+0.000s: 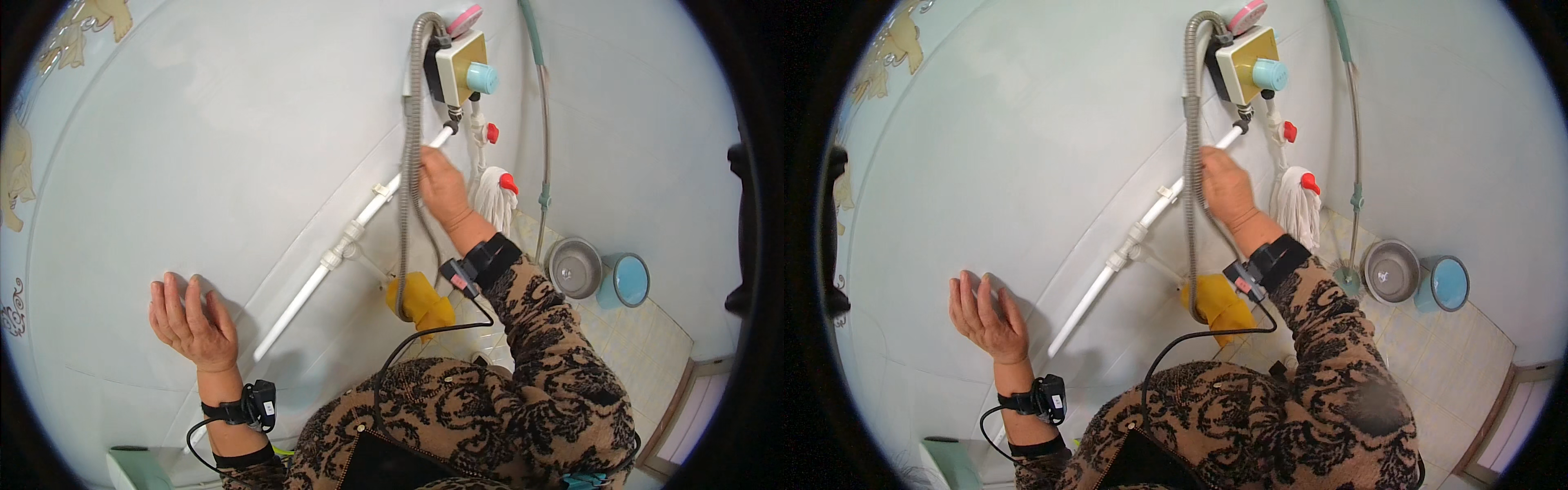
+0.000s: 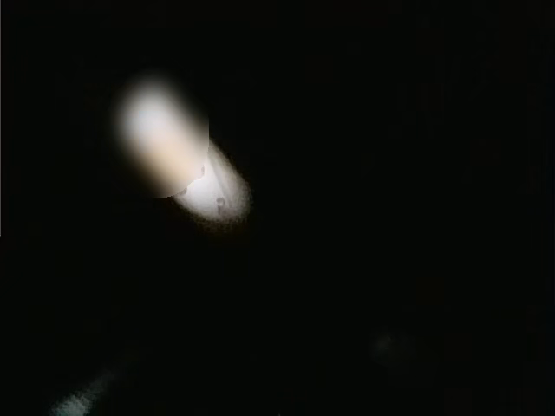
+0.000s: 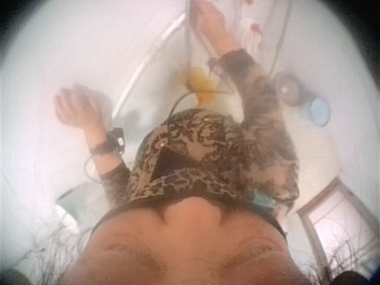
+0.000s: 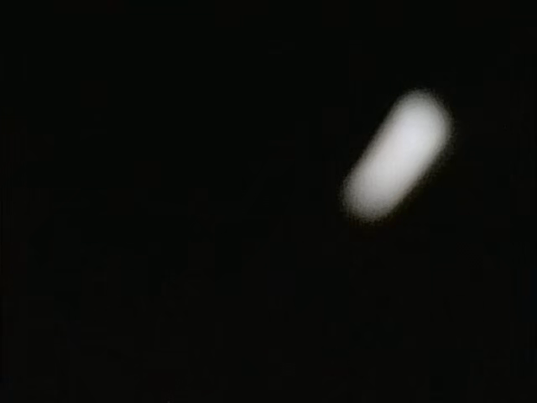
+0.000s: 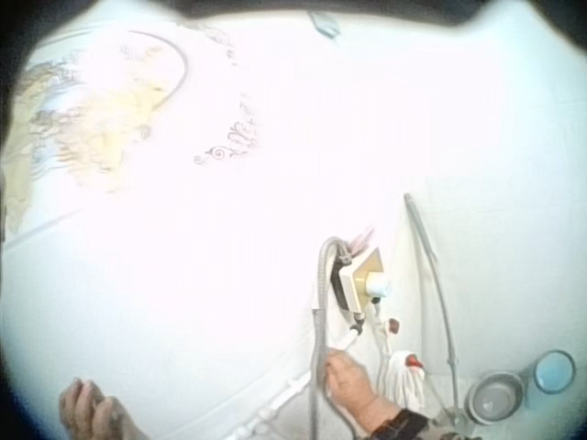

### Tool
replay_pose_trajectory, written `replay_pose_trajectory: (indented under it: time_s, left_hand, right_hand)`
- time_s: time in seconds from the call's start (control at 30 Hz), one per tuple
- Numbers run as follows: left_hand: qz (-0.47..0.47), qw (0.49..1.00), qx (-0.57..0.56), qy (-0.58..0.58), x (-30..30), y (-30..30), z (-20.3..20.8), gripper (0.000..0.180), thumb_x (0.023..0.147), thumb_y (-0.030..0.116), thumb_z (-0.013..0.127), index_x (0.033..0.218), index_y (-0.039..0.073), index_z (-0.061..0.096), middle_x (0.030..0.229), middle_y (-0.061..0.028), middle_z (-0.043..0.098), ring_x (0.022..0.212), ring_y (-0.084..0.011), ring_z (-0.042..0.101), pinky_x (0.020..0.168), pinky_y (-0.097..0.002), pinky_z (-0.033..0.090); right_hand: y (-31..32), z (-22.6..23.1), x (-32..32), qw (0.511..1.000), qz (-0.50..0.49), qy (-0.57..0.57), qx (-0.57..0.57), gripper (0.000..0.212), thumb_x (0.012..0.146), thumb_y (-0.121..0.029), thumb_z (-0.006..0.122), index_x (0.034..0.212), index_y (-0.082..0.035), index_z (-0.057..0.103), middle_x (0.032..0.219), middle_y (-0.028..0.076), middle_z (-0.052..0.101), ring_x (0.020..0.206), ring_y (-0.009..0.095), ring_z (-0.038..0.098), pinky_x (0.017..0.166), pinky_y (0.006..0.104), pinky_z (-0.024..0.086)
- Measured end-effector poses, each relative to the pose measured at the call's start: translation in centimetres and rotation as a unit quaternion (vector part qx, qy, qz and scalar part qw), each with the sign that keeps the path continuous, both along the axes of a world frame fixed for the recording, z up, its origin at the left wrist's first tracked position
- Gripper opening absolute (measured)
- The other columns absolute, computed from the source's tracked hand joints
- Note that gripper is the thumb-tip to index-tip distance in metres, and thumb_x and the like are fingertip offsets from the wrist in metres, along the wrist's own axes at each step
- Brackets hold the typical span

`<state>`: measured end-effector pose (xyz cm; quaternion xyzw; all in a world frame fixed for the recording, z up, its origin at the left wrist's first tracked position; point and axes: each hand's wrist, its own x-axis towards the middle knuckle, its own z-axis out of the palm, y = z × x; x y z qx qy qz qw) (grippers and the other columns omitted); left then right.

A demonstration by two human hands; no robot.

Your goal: The person wipes a wall-mounted bin, then cleans exposed plumbing pipes, a shower head, and a water heater control unit using a white cloth. The person moves between fixtures and wipes each surface in sequence.

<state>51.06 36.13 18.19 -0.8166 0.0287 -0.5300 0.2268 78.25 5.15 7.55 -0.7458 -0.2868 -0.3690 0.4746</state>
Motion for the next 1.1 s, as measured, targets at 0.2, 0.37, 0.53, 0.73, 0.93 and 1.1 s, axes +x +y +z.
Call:
replay_pose_trajectory:
  time_s: [0.2,0.37,0.53,0.73,0.93,1.1]
  left_hand:
    - [0.011,1.000,-0.001,0.010,-0.1,0.0,0.2,0.036,0.090,0.009,0.063,0.126,0.009,0.060,0.142,-0.0146,0.054,0.135,-0.0328,0.047,0.109,-0.0470,0.035]
    - [0.010,1.000,0.000,0.004,0.0,-0.1,0.4,0.034,0.091,0.009,0.062,0.125,0.009,0.061,0.142,-0.0150,0.054,0.135,-0.0330,0.047,0.110,-0.0467,0.034]
    - [0.006,1.000,0.007,-0.002,0.0,-0.4,1.0,0.034,0.091,0.009,0.062,0.124,0.009,0.061,0.141,-0.0149,0.054,0.135,-0.0328,0.047,0.111,-0.0466,0.034]
    - [0.023,1.000,0.015,0.001,0.3,-1.0,1.6,0.035,0.090,0.009,0.063,0.125,0.010,0.060,0.141,-0.0145,0.054,0.135,-0.0325,0.048,0.110,-0.0461,0.034]
    - [0.018,0.999,0.031,0.009,0.7,-1.3,2.2,0.036,0.091,0.008,0.063,0.126,0.011,0.059,0.142,-0.0140,0.054,0.135,-0.0321,0.048,0.110,-0.0460,0.035]
    - [0.007,1.000,0.029,-0.004,0.1,-0.3,1.5,0.035,0.091,0.008,0.063,0.126,0.010,0.059,0.142,-0.0139,0.054,0.134,-0.0328,0.048,0.109,-0.0469,0.036]
  right_hand:
    - [-1.7,-0.1,0.4,0.943,-0.010,0.192,0.270,0.018,0.096,-0.009,0.058,0.110,0.000,0.063,0.105,0.011,0.067,0.096,0.025,0.065,0.087,0.0319,0.051]
    - [-3.2,1.3,4.5,0.784,0.016,0.363,0.503,0.017,0.097,-0.011,0.056,0.105,0.002,0.064,0.098,0.010,0.067,0.086,0.021,0.065,0.073,0.0330,0.052]
    - [-1.0,1.1,6.4,0.685,0.124,0.442,0.565,0.018,0.101,-0.015,0.050,0.103,-0.003,0.064,0.088,0.008,0.067,0.068,0.020,0.064,0.054,0.0346,0.050]
    - [2.5,0.2,1.7,0.634,0.178,0.487,0.574,0.022,0.102,-0.016,0.044,0.103,-0.006,0.063,0.089,0.007,0.067,0.068,0.020,0.064,0.052,0.0336,0.048]
    - [4.1,-1.1,-2.8,0.712,0.223,0.512,0.426,0.015,0.098,-0.012,0.051,0.103,-0.002,0.062,0.084,0.005,0.065,0.067,0.017,0.061,0.053,0.0315,0.047]
    - [-0.4,-1.5,-0.4,0.847,0.081,0.427,0.307,0.016,0.095,-0.012,0.059,0.103,-0.001,0.065,0.086,0.005,0.066,0.074,0.016,0.061,0.066,0.0302,0.049]
